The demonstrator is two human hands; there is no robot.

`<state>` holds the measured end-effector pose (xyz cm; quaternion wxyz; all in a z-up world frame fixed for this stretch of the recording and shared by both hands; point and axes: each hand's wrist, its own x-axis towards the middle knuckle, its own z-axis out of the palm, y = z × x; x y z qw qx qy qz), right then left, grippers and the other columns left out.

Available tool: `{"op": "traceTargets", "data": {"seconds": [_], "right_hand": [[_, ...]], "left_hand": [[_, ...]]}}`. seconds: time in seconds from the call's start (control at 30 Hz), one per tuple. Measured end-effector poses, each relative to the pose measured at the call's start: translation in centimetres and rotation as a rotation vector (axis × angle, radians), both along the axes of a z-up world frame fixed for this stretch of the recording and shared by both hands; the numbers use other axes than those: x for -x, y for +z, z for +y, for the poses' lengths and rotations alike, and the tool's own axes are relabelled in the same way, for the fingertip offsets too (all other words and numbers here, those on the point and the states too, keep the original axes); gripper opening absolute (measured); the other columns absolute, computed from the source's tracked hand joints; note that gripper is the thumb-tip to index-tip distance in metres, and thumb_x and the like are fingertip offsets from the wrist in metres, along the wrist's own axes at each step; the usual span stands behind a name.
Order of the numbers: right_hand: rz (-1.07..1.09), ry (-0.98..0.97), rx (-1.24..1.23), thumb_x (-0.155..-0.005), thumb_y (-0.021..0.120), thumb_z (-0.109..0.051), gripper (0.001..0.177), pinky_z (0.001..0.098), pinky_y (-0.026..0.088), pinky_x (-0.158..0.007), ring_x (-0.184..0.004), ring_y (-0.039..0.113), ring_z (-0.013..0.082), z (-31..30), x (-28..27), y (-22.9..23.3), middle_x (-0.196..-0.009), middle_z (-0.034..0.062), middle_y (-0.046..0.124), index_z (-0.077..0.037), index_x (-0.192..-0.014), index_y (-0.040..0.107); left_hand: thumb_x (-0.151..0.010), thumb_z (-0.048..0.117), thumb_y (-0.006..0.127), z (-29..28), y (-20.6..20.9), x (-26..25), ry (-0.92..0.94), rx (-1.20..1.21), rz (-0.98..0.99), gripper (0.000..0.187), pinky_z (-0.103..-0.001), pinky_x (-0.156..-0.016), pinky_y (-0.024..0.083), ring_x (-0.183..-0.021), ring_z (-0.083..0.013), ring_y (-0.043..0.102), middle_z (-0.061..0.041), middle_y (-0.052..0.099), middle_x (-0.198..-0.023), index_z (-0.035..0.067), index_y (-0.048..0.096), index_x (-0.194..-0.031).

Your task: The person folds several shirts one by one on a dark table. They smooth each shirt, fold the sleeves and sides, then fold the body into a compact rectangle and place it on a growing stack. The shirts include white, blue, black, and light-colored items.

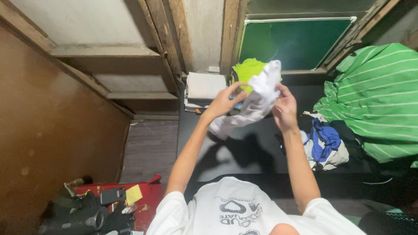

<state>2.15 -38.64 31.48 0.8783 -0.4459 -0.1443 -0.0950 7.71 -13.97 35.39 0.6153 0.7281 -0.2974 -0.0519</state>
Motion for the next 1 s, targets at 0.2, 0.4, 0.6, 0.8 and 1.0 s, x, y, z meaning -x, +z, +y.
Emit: {"op": "traceTargets", "data": {"seconds": [0.2,0.4,0.6,0.8,1.0], "right_hand": [[-0.028,0.001,0.42,-0.082,0.076,0.004,0.052,0.0251,0.057,-0.081,-0.112,0.061,0.0121,5.3,-0.6,2.7,-0.124,0.0007,0.053,-0.007,-0.126,0.05],[0.071,-0.293,0.692,-0.085,0.082,-0.001,0.042,0.0259,0.055,-0.078,-0.098,0.066,0.0134,5.3,-1.6,0.9,-0.108,0.0046,0.065,0.0,-0.12,0.058],[-0.055,-0.338,0.588,-0.103,0.066,0.001,0.03,0.03,0.052,-0.102,-0.115,0.068,0.0159,1.3,-3.8,-1.7,-0.124,0.01,0.074,0.006,-0.132,0.068],[0.11,-0.389,0.915,-0.09,0.074,-0.004,0.044,0.0281,0.055,-0.085,-0.104,0.07,0.0138,1.8,-2.4,0.6,-0.108,0.0074,0.074,0.003,-0.132,0.063],[-0.061,-0.349,0.73,-0.085,0.084,-0.003,0.073,0.0327,0.057,-0.101,-0.12,0.067,0.0199,3.3,-1.9,2.8,-0.133,0.012,0.065,0.0,-0.147,0.046]], "left_hand": [[-0.092,0.042,0.077,-1.7,-0.8,-0.6,0.251,-0.125,-0.378,0.039,-0.037,-0.07,0.051,-0.077,-0.0173,0.061,-0.015,0.069,-0.087,0.005,0.073,-0.104],[-0.104,0.04,0.059,-2.0,-2.9,-1.6,0.252,0.156,0.116,0.04,-0.028,-0.057,0.035,-0.067,-0.0043,0.04,0.001,0.054,-0.072,0.003,0.072,-0.109],[-0.107,0.032,0.06,0.2,-1.3,-2.2,0.296,0.208,-0.011,0.034,-0.025,-0.062,0.036,-0.073,-0.0038,0.04,0.005,0.047,-0.075,0.001,0.062,-0.093],[-0.107,0.028,0.062,0.7,0.5,-2.2,0.314,0.261,-0.073,0.03,-0.024,-0.067,0.039,-0.077,-0.0043,0.042,0.004,0.048,-0.077,0.002,0.059,-0.091],[-0.108,0.022,0.06,-0.7,-0.2,-2.7,0.117,0.382,-0.011,0.021,-0.022,-0.079,0.043,-0.088,-0.0038,0.05,0.004,0.055,-0.09,0.002,0.061,-0.103]]}}
